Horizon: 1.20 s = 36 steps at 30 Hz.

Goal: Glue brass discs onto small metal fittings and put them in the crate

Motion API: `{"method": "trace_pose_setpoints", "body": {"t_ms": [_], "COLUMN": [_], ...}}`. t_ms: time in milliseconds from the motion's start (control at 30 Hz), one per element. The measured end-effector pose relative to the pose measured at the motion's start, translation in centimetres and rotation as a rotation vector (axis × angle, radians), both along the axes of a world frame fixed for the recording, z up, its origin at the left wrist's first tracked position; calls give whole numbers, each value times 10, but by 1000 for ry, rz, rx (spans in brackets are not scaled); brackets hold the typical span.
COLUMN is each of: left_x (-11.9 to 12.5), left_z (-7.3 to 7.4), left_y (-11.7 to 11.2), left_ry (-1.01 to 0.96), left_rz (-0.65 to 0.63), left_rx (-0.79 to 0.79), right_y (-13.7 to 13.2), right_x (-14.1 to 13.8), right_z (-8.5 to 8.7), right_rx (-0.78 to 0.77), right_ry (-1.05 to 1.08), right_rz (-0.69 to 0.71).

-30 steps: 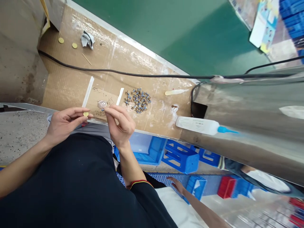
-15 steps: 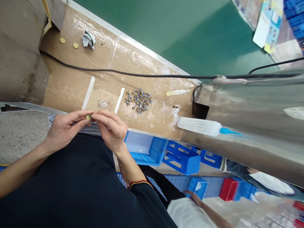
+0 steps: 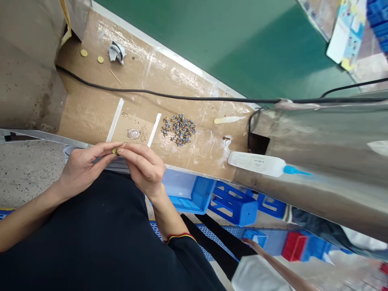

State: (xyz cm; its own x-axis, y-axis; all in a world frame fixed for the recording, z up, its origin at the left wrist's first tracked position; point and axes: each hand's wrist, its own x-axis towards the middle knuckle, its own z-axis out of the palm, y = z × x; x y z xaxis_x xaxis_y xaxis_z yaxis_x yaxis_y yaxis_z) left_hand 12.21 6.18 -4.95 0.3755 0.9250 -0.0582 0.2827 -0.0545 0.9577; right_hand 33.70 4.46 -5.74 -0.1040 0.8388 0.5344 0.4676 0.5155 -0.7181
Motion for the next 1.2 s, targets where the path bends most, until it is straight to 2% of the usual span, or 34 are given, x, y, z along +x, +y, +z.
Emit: {"method": "trace_pose_setpoints", "body": {"t_ms": [267, 533, 733, 867, 967, 1067, 1133, 1200], "left_x": [-1, 4, 9, 11, 12, 13, 13, 13], "left_z": [4, 13, 13, 12, 12, 12, 11, 9], "left_y": [-5, -6, -9, -10, -10, -10, -10, -11], "left_ry": [126, 83, 42, 49, 56, 79, 83, 84], "left_rz": [-27, -2, 71, 130, 137, 115, 85, 61], "left_rx": [191, 102, 138, 176, 213, 256, 278, 286], "right_y": [-7, -16, -24, -21, -19, -18, -18, -18], "right_x": [0, 4, 4, 1, -2, -5, -7, -8], "right_z": [2, -4, -12, -6, 1, 4, 4, 1], "right_rx": [60, 176, 174, 174, 38, -242, -404, -492], "right_ry": [-98, -187, -231, -160, 23, 196, 292, 382], "right_rz": [-7, 8, 19, 40, -20, -114, -89, -45]}}
